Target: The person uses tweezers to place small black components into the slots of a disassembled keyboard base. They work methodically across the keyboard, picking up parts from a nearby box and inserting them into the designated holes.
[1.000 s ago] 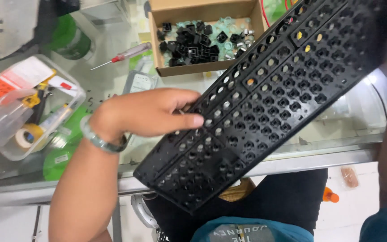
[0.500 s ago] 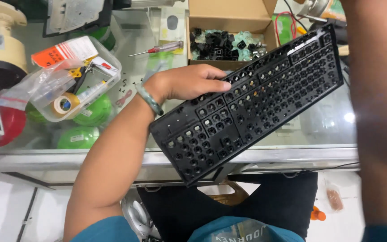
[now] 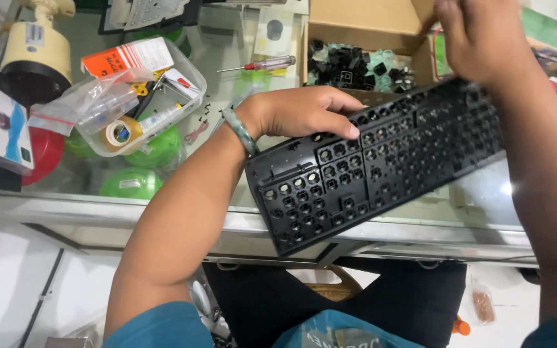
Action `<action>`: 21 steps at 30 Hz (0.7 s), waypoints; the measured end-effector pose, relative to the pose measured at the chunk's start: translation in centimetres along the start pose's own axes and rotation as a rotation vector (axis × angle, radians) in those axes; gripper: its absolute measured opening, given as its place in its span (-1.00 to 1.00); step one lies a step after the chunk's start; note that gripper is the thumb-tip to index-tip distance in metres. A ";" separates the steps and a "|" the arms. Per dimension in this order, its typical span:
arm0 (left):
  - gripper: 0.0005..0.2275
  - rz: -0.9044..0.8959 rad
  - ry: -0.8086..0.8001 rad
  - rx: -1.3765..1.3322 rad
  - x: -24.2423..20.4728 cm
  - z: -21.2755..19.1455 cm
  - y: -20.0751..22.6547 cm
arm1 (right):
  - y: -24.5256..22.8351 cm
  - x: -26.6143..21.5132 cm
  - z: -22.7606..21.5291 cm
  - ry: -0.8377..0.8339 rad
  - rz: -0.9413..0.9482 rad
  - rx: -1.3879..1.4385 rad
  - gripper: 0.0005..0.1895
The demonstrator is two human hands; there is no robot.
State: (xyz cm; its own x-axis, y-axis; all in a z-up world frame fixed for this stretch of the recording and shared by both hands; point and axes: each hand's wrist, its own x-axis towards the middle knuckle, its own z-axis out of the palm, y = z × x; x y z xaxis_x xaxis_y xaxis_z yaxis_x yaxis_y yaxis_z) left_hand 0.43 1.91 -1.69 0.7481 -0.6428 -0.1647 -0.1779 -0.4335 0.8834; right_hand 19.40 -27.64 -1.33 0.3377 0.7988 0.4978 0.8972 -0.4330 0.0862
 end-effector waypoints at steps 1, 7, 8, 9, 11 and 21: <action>-0.23 -0.008 0.005 -0.005 0.1 -0.1 -0.4 | -1.5 -0.2 -1.2 -0.002 -0.005 0.010 -0.81; -0.26 -0.010 0.025 -0.036 0.7 -0.1 -0.9 | -7.1 -2.7 -6.1 -0.132 0.179 0.114 -0.92; -0.26 -0.013 0.029 -0.053 0.8 0.1 -0.8 | -6.6 -3.2 -5.5 -0.142 0.216 0.106 -0.98; -0.26 -0.016 0.033 -0.071 0.9 0.2 -0.8 | -6.2 -3.9 -4.8 -0.152 0.254 0.098 -0.91; -0.25 -0.015 0.028 -0.088 1.0 0.5 -0.5 | -5.0 -4.6 -3.3 -0.165 0.251 0.020 -0.78; -0.31 0.269 -0.185 -0.469 -1.6 -1.0 1.1 | 1.0 -6.4 -2.9 -0.024 0.539 0.174 -0.38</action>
State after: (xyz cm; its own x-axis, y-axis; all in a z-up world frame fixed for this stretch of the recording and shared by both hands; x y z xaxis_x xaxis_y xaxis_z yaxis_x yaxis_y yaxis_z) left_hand -0.39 3.07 0.02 0.5839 -0.8099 0.0558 -0.0119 0.0602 0.9981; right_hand 17.32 -34.41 -1.97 0.7656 0.4940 0.4120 0.6291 -0.7087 -0.3193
